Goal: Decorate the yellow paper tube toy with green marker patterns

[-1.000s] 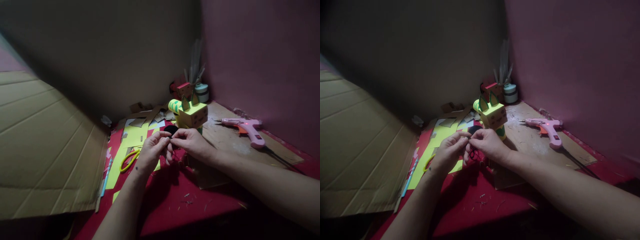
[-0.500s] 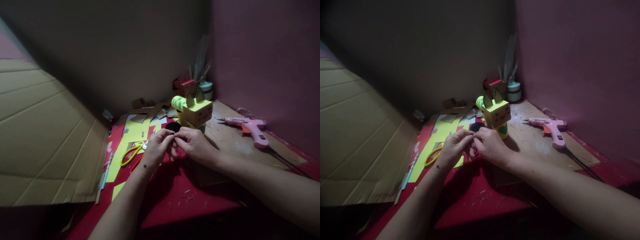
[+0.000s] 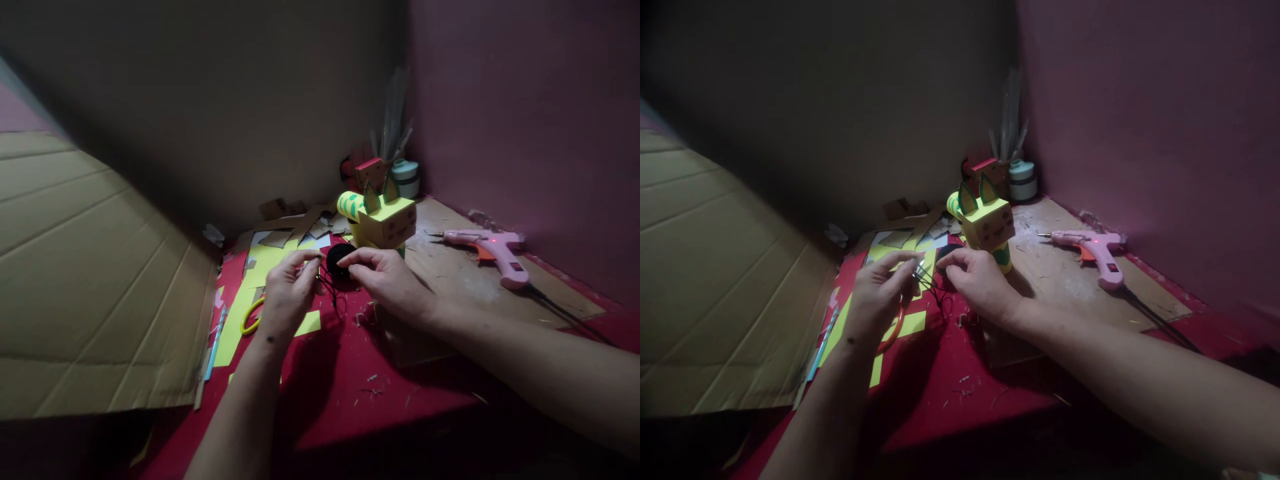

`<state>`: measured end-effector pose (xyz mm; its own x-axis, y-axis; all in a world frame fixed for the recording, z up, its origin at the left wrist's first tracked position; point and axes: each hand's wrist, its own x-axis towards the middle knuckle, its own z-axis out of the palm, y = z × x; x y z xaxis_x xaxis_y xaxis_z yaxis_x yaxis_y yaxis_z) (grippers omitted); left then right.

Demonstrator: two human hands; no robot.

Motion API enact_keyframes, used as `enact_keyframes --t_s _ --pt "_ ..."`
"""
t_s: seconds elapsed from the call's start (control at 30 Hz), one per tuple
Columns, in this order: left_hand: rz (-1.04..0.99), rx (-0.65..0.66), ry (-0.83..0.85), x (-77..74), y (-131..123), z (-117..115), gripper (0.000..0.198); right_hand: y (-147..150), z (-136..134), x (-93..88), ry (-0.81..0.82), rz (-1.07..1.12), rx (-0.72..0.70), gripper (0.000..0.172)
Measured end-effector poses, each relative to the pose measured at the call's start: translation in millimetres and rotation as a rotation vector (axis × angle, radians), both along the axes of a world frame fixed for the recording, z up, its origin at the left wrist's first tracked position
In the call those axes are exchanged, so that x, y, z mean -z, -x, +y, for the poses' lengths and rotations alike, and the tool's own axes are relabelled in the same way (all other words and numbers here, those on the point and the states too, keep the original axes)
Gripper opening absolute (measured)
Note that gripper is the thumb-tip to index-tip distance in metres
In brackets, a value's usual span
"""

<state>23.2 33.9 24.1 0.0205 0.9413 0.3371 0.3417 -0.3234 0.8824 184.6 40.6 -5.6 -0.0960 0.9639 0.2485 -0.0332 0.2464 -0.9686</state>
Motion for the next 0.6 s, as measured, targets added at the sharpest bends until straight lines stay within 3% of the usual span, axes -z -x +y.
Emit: enact_keyframes --t_s 0.17,0.27,0.37,0.43,0.53,0.6 --pt "-0.073 -0.054 -0.060 -8.3 9.1 1.8 0.007 0.4 -9.5 -7.3 0.135 0.161 -0.054 0.010" --pt "-0.091 -0.042 -0.080 -6.5 7.7 0.7 0.007 5.7 -15.6 -8.7 0.339 0.270 -0.286 0.006" --pt "-0.094 -0.024 -0.104 -7.0 3.3 -3.8 0.006 14.3 -18.0 -9.4 0.564 0.402 -0.587 0.025" --pt "-0.094 -0.012 -0.116 -8.6 2.0 -8.9 0.005 20.3 -18.1 -11.8 0.658 0.512 -0.700 0.038" --pt "-0.097 0.011 -0.136 -9.0 5.2 -17.4 0.006 29.5 -18.3 -17.4 0.724 0.670 -0.712 0.045" --pt "-0.109 0.024 -0.142 -7.1 9.9 -22.5 0.009 36.3 -18.6 -19.9 0.751 0.742 -0.649 0.040"
